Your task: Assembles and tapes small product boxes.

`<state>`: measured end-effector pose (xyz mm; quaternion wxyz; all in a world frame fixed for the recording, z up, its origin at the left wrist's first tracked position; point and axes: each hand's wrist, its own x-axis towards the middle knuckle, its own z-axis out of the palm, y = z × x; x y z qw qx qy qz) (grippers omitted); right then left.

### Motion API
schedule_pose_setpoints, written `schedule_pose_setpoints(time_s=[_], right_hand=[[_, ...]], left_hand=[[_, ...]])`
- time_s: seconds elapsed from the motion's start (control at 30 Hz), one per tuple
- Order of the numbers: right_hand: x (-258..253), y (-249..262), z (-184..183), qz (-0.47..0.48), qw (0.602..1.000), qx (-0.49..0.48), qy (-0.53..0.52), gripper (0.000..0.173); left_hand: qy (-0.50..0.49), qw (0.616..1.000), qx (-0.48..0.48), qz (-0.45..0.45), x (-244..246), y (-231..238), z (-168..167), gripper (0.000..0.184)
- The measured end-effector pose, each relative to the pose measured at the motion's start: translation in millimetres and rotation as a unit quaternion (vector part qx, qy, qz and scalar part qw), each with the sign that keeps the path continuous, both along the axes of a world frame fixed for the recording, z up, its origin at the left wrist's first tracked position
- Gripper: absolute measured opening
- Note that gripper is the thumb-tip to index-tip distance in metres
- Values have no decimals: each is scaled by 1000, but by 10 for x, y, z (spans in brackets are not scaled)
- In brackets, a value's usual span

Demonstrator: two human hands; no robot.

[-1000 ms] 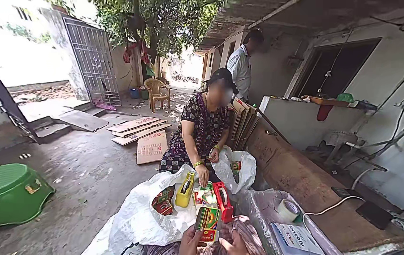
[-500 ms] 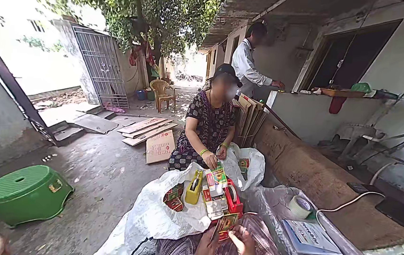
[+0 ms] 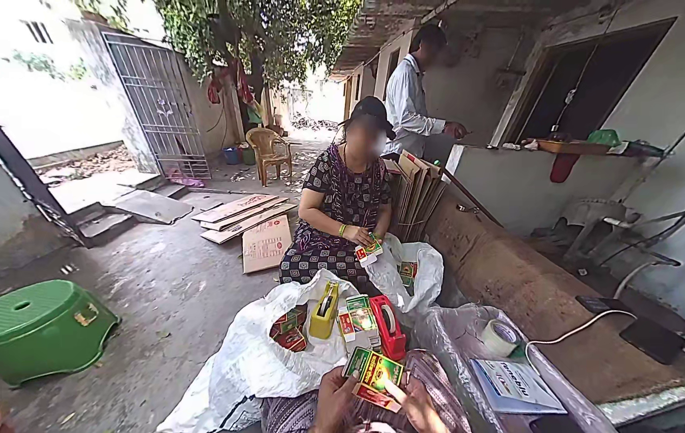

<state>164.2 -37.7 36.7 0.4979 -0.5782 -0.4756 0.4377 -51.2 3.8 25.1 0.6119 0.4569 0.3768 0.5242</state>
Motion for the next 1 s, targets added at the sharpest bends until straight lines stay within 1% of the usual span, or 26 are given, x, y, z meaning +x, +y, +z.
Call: schedule_pose_setpoints(time_s=[0.1, 0.13, 0.17, 0.2, 0.23, 0.27, 0.3, 0.33, 0.37, 0.4, 0.43, 0.5, 0.6, 0.67, 0.7, 0.73, 0.77, 0.8, 0.87, 0.9, 0.93, 0.97, 1.0], right_hand=[[-61, -7, 75, 17, 997, -1, 80, 22], [-73, 5, 61, 7, 995, 0, 98, 20], [-74, 28, 36, -8, 996, 0, 93, 17], [-70, 48, 25, -20, 998, -3, 59, 15], [-53, 69, 9, -21, 1000, -7, -7, 15], [-33, 91, 12, -12, 996, -16, -92, 19], [-26, 106, 51, 4, 983, -32, -180, 27], [-41, 121, 101, 25, 967, -47, -249, 34], [-86, 120, 175, 46, 954, -53, -292, 37], [-145, 107, 261, 65, 944, -54, -320, 35], [-209, 88, 363, 82, 935, -55, -340, 32], [-294, 78, 539, 108, 919, -56, -376, 32], [-328, 125, 613, 104, 918, -42, -380, 35], [-367, 113, 699, 113, 917, -71, -375, 39], [-399, 94, 745, 124, 913, -83, -380, 41], [-429, 72, 767, 126, 910, -75, -387, 43], [-450, 57, 749, 112, 910, -46, -397, 43], [-458, 55, 681, 79, 912, 13, -403, 41], [-462, 91, 513, -25, 901, 196, -386, 30], [-465, 109, 479, -60, 897, 260, -353, 31], [-467, 114, 467, -82, 898, 295, -315, 42], [-474, 103, 451, -88, 909, 298, -278, 57], [-493, 59, 428, -76, 929, 272, -238, 73]], left_hand=[[-7, 1000, -19, -3, -27, 25, -28, 17], [-2, 1000, -14, -4, -31, 34, -58, 18], [20, 1000, 2, 8, -21, 31, -77, 17], [71, 996, 38, 34, -8, 0, -75, 17], [164, 980, 96, 67, -3, -47, -55, 32], [277, 943, 160, 91, -1, -95, -13, 59], [375, 892, 228, 105, 14, -125, 35, 83], [452, 841, 279, 103, 47, -143, 78, 99], [506, 798, 314, 94, 86, -163, 101, 109], [545, 766, 330, 83, 126, -204, 114, 115], [569, 745, 336, 85, 159, -252, 114, 115], [592, 728, 328, 109, 192, -309, 111, 114], [615, 722, 291, 129, 201, -318, 183, 120], [634, 715, 271, 117, 218, -335, 195, 130], [627, 718, 276, 119, 219, -334, 162, 130], [616, 729, 274, 117, 214, -326, 126, 127], [601, 746, 264, 111, 206, -313, 109, 122], [583, 765, 253, 109, 193, -299, 109, 114], [534, 811, 211, 113, 169, -303, 156, 93], [511, 831, 185, 120, 159, -309, 177, 83], [493, 848, 154, 119, 146, -309, 204, 73], [479, 861, 128, 118, 134, -290, 219, 63], [466, 870, 112, 112, 120, -269, 233, 56]])
